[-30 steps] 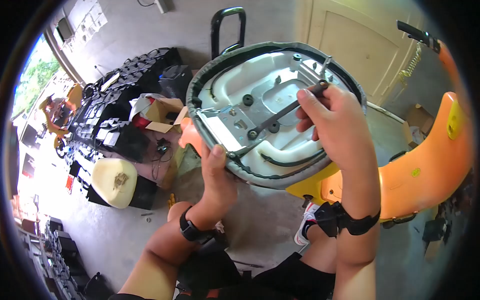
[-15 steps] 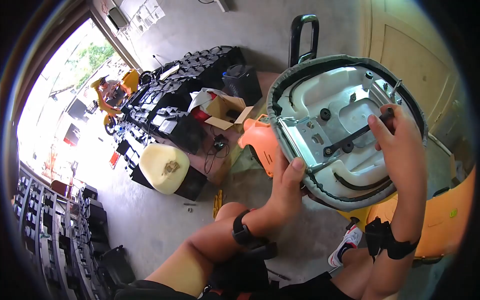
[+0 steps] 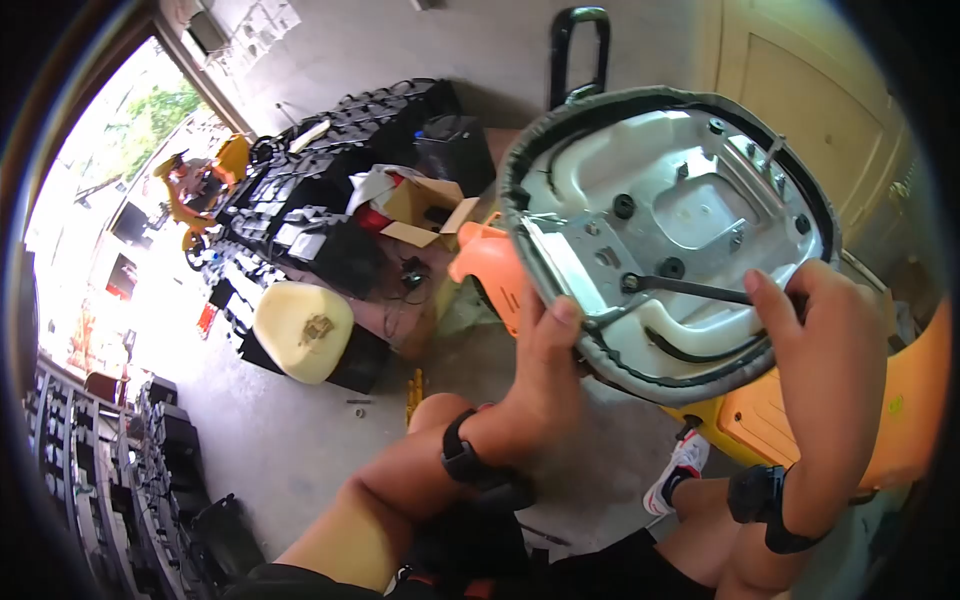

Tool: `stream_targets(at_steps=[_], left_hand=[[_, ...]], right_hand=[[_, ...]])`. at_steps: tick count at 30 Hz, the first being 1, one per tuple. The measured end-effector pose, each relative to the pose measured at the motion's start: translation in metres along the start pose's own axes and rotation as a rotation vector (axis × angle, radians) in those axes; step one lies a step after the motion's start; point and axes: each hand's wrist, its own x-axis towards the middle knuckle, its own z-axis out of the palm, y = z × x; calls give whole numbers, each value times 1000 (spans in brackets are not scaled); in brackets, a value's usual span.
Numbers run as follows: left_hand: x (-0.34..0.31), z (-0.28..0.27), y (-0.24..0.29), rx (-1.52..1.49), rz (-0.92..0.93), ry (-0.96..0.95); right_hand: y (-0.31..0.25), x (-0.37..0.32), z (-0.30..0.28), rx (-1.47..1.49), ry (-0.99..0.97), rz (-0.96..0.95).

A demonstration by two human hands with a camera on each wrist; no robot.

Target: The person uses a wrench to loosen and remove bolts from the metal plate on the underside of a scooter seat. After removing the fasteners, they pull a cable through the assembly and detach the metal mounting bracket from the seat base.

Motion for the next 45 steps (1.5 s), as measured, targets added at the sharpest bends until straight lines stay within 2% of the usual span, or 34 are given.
stream_targets(at_steps=[1, 3, 5, 7, 10, 13, 16, 24, 26, 28, 34, 37, 38, 41, 43, 45], left_hand=[[1, 2, 1, -54, 9, 5], [3, 6, 0, -46, 84, 28], [2, 13, 3, -16, 125, 77], [0, 10, 6, -11, 44, 38], [2, 10, 2, -11, 73, 67], [2, 9, 3, 13, 82, 32], [3, 4, -6, -21, 98, 110], [-1, 0, -6, -55, 26, 164], [-2, 0, -9, -75, -22, 185], [-1, 2, -12, -95, -18, 305], [-4, 1, -2, -319, -223, 249], [-5, -1, -4, -219, -139, 253], [1, 2, -11, -201, -57, 322], [-5, 7, -3, -148, -92, 315], [-11, 5, -1, -192, -68, 285], [-17, 0, 0, -151, -114, 138]], right_hand=[[1, -4, -3, 81, -41, 2], [3, -16, -6, 30, -49, 3], [3, -31, -12, -116, -51, -119], [-2, -45, -17, -154, -71, -134], [-9, -56, -21, -175, -113, -267], [-11, -60, -26, -94, -160, -240], [-11, -64, -25, -96, -141, -291], [-21, -74, -22, -94, -194, -392], [-26, -77, -21, -93, -163, -445], [-29, -81, -19, -88, -165, -465], [-37, -92, -8, -75, -100, -591], [-39, -94, -1, -1, -32, -629], [-42, -97, 1, 1, -29, -627], [-53, -106, 15, -36, 50, -618], [-58, -112, 29, -64, 156, -658], [-63, -115, 34, -75, 181, -660]])
